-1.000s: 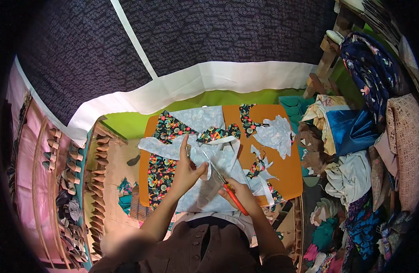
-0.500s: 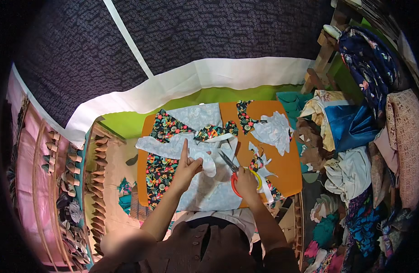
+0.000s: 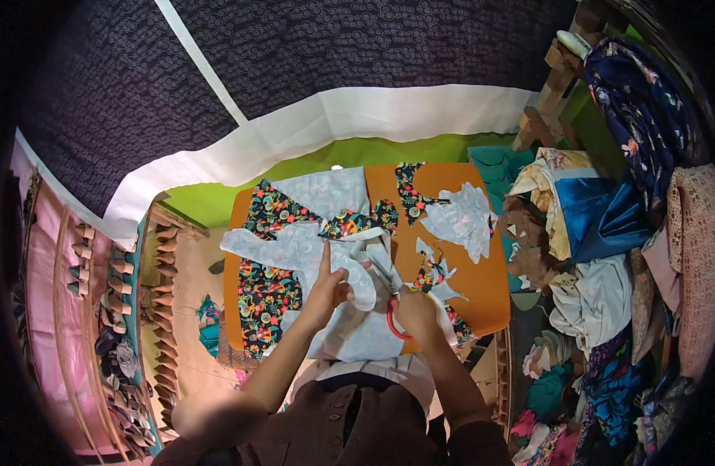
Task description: Cutting pieces of patterned and plain fabric using scissors on a table.
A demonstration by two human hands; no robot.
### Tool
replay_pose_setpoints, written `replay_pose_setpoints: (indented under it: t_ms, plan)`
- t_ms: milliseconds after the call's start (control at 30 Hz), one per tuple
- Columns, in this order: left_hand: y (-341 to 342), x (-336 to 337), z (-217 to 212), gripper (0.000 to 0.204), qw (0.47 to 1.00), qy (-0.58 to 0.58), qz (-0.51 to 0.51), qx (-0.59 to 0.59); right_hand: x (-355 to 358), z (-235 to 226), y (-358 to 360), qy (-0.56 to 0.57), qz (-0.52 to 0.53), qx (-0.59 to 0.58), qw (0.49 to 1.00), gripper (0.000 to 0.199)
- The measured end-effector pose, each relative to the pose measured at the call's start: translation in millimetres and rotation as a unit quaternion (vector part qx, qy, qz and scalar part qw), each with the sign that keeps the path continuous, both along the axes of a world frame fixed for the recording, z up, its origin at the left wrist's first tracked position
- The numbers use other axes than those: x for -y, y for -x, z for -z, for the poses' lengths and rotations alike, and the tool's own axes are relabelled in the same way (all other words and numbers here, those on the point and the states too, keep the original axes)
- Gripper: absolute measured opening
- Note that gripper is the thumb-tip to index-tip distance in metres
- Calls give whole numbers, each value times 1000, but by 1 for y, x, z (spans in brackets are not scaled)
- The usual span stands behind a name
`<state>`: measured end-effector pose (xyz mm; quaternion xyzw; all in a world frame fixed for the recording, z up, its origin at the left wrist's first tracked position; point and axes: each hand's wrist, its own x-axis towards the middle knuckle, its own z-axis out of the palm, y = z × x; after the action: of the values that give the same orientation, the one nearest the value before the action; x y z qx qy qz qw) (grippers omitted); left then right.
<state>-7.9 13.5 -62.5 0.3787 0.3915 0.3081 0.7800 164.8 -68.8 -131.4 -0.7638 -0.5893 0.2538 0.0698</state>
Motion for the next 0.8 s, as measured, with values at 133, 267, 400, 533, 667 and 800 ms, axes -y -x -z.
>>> replay_pose_setpoints:
  t_ms: [133, 267, 400, 533, 667, 800]
  plan:
    - [-16, -1, 8, 73, 998, 49, -13, 31, -15, -23, -19, -1, 104, -255, 961, 38]
    - [-43, 2, 4, 71, 998, 50, 32, -35, -21, -24, -36, -57, 143, -519, 841, 31]
    - [-67, 16, 26, 71, 988, -6, 99, -120, -26, -18, -49, -10, 85, -567, 819, 18]
    - [-94, 17, 31, 76, 978, -69, 125, -154, -25, -7, -79, -33, 116, -578, 807, 12]
    - [-112, 25, 65, 72, 989, -51, 48, -129, -29, -19, -102, -54, 197, -616, 760, 10]
    - [-146, 41, 77, 58, 990, 21, -85, -111, -34, 2, -133, -82, 312, -666, 673, 12]
